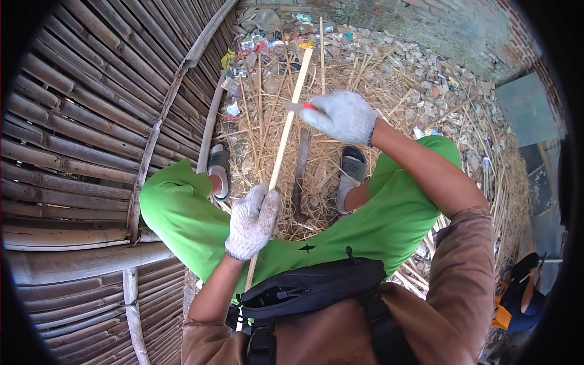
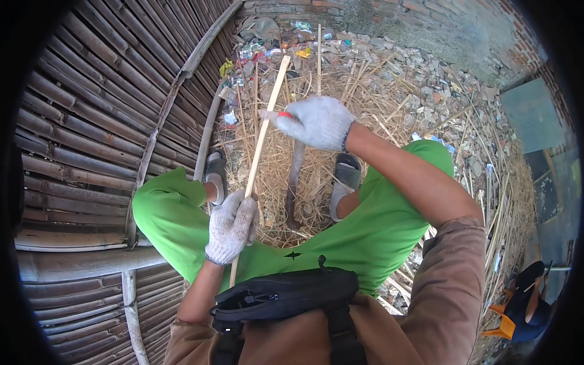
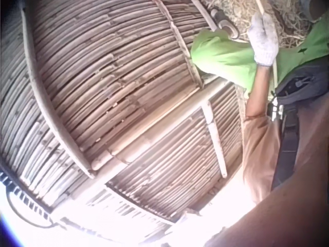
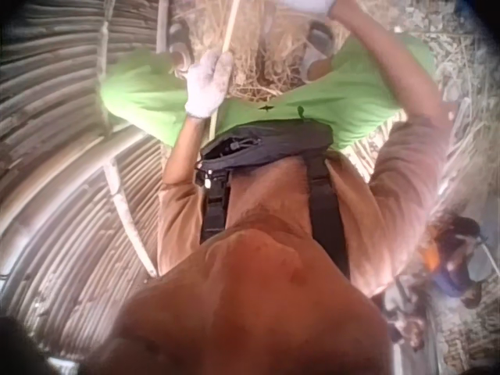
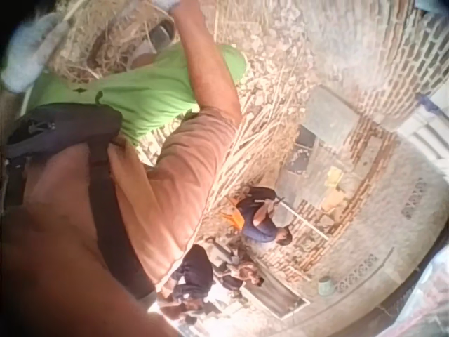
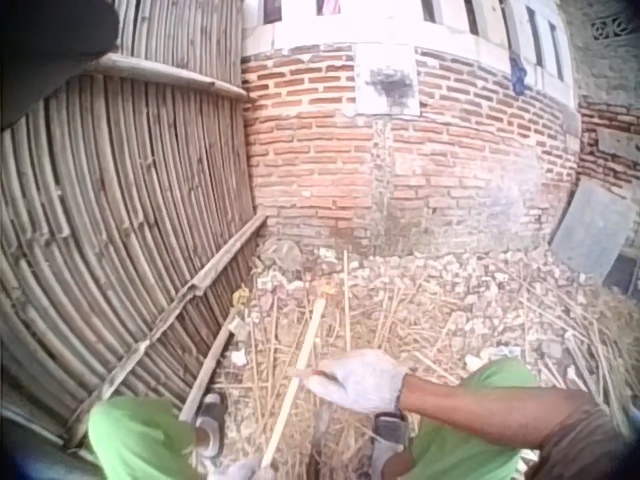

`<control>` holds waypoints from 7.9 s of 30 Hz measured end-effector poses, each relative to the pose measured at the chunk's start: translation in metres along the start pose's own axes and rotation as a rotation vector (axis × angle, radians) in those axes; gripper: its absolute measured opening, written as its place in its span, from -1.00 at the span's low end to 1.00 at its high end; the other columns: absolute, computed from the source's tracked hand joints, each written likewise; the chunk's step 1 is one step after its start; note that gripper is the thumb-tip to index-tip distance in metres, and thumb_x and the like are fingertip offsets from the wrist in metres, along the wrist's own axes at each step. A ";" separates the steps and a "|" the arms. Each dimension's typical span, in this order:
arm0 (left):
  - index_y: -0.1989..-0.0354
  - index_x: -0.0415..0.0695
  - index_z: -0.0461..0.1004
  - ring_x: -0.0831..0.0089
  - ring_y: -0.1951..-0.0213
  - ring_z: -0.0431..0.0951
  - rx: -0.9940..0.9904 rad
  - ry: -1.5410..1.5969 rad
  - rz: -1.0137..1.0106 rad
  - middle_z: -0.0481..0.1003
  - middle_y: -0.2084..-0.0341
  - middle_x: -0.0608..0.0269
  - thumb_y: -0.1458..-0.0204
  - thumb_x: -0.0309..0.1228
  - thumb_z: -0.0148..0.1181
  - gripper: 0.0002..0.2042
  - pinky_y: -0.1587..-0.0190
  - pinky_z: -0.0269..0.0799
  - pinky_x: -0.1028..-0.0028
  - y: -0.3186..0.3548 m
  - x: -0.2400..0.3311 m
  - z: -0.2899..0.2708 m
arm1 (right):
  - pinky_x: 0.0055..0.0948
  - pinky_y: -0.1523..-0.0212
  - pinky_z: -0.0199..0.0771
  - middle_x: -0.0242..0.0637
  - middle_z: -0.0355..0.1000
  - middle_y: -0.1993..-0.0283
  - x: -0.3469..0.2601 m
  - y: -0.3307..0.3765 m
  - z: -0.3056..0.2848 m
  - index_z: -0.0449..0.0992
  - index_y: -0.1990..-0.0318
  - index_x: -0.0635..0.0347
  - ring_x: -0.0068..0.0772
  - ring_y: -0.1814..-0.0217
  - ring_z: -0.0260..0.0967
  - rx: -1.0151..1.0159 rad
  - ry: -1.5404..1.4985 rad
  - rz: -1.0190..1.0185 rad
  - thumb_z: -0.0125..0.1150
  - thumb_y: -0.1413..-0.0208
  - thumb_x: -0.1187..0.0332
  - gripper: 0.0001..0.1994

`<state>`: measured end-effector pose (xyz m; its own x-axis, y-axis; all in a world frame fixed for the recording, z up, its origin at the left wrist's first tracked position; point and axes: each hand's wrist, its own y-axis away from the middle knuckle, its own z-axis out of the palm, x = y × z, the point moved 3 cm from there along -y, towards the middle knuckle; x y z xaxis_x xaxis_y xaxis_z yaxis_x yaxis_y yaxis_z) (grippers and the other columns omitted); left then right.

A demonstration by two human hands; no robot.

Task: The person uses a small red utility knife to shave thin strips of outer bark from a long bamboo pole while wearing gloves, repeatedly pulling the blade along the length of the wood.

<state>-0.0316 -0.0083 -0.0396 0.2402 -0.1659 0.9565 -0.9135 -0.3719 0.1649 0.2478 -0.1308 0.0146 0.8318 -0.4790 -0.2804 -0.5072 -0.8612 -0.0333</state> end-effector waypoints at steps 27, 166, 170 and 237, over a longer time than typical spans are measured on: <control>-0.04 -0.32 0.47 0.60 0.75 0.33 -0.079 0.317 -0.143 0.43 0.61 0.31 -0.53 -0.32 0.00 -0.73 0.72 0.24 0.57 0.007 0.007 -0.003 | 0.14 0.07 0.59 0.13 0.63 0.26 0.028 0.001 -0.035 0.66 0.13 0.18 0.27 0.14 0.63 0.264 -0.133 0.083 -0.10 -0.45 -0.32 -0.31; -0.11 -0.24 0.43 0.58 0.61 0.39 -0.015 0.408 -0.120 0.46 0.48 0.31 -0.48 -0.30 0.03 -0.74 0.62 0.30 0.57 -0.113 0.070 -0.055 | 0.10 0.01 0.54 0.07 0.60 0.17 -0.014 -0.110 -0.014 0.53 0.00 0.13 0.24 0.06 0.58 0.028 -0.284 -0.310 0.01 -0.49 -0.17 -0.50; -0.10 -0.20 0.46 0.59 0.65 0.33 0.118 0.572 -0.125 0.44 0.52 0.33 -0.51 -0.22 0.02 -0.72 0.67 0.18 0.55 -0.116 0.061 -0.044 | 0.13 0.02 0.56 0.08 0.60 0.15 -0.025 -0.103 -0.009 0.54 0.01 0.11 0.21 0.07 0.60 0.039 -0.258 -0.350 0.01 -0.49 -0.17 -0.51; 0.03 -0.18 0.45 0.62 0.77 0.19 -0.074 0.435 -0.166 0.29 0.63 0.44 -0.52 -0.15 0.02 -0.70 0.75 0.08 0.54 -0.090 0.069 -0.047 | 0.11 0.27 0.66 -0.05 0.61 0.41 -0.030 -0.081 -0.042 0.65 0.23 0.00 0.11 0.34 0.66 0.142 0.016 -0.376 0.09 -0.41 -0.21 -0.52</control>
<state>0.0514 0.0567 0.0232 0.2395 0.2943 0.9252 -0.8993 -0.2920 0.3257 0.2739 -0.0538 0.0664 0.9681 -0.1384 -0.2088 -0.1919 -0.9454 -0.2634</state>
